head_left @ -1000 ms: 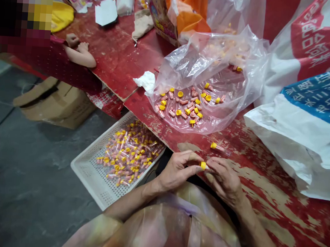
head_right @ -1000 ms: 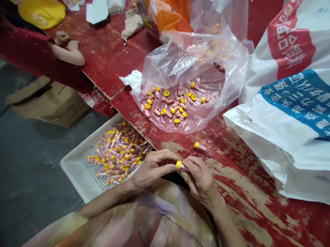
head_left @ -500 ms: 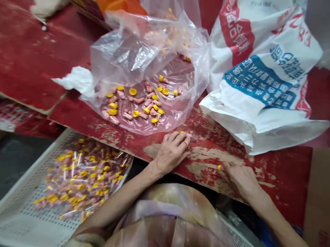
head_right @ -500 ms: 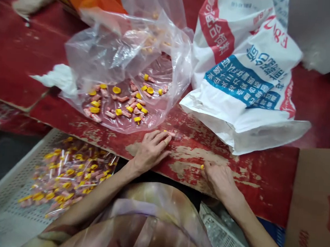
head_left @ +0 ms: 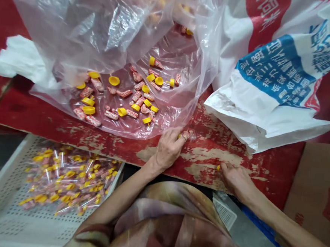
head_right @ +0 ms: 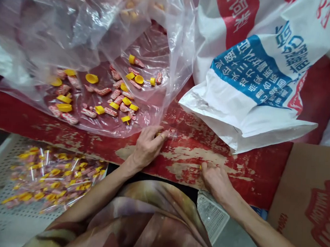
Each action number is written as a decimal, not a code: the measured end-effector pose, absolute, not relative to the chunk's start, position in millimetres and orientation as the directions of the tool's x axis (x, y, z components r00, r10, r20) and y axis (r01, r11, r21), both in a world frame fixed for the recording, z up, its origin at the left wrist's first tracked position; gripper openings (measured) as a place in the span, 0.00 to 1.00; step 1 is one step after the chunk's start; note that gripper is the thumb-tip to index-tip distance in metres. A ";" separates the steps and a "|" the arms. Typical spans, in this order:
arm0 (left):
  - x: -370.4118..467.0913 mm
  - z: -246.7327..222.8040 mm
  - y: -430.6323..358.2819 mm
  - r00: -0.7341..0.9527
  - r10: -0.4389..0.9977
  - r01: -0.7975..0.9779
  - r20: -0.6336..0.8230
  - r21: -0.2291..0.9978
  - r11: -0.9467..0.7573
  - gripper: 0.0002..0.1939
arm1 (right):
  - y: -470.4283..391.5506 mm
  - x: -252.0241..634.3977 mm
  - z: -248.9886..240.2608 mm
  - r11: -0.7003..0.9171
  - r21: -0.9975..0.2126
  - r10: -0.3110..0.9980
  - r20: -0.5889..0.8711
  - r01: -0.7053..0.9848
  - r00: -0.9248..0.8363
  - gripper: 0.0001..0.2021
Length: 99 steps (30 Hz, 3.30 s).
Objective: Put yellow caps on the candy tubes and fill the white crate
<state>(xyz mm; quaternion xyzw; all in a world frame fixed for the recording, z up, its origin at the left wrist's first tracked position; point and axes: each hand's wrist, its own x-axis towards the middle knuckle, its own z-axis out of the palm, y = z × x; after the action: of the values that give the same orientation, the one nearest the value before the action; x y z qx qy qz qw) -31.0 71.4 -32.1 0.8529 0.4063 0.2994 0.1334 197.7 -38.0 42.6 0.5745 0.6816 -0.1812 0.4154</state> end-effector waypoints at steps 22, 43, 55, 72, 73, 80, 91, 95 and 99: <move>-52.3 -8.6 49.2 0.341 0.935 0.104 0.100 0.984 -0.143 0.12 | -32.9 146.1 35.9 0.234 -0.621 0.972 0.128 0.748 -0.198 0.13; -29.7 13.0 -3.9 0.516 0.723 -0.388 -0.460 0.627 0.676 0.16 | -51.2 133.2 31.3 0.403 -0.533 0.892 0.410 0.744 -0.190 0.16; -24.0 11.0 -4.2 0.531 0.726 -0.373 -0.438 0.648 0.664 0.14 | -57.6 133.5 31.7 0.332 -0.634 0.931 0.337 0.699 -0.138 0.17; -23.7 8.3 -3.8 0.508 0.734 -0.496 -0.451 0.543 0.677 0.16 | -56.6 142.6 43.9 0.257 -0.510 0.966 0.103 0.821 -0.238 0.10; -24.4 8.5 -2.5 0.514 0.734 -0.510 -0.444 0.529 0.678 0.14 | -56.2 146.8 46.2 0.236 -0.394 0.970 0.038 0.888 -0.241 0.09; -33.7 6.0 8.5 0.647 0.634 -0.584 -0.424 0.258 0.769 0.13 | -50.2 188.7 49.6 0.195 0.241 0.757 -0.653 0.951 0.010 0.07; -32.9 5.7 25.2 0.703 0.581 -0.593 -0.410 0.113 0.797 0.14 | -57.7 205.0 24.5 0.313 0.221 0.705 -0.706 0.924 -0.070 0.08; -29.4 6.7 33.8 0.744 0.556 -0.569 -0.371 0.085 0.818 0.14 | -71.5 217.4 14.2 0.319 0.170 0.765 -0.626 0.932 -0.147 0.08; -25.0 8.1 28.2 0.735 0.589 -0.587 -0.336 0.119 0.801 0.12 | -79.1 227.4 8.1 0.256 0.030 0.845 -0.492 0.966 -0.209 0.08</move>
<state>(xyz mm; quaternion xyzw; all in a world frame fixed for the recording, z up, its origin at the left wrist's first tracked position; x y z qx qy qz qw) -25.0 28.2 8.1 0.0024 0.1810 0.3154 0.9315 227.4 -79.1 8.1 0.5929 0.7639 -0.1438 0.2102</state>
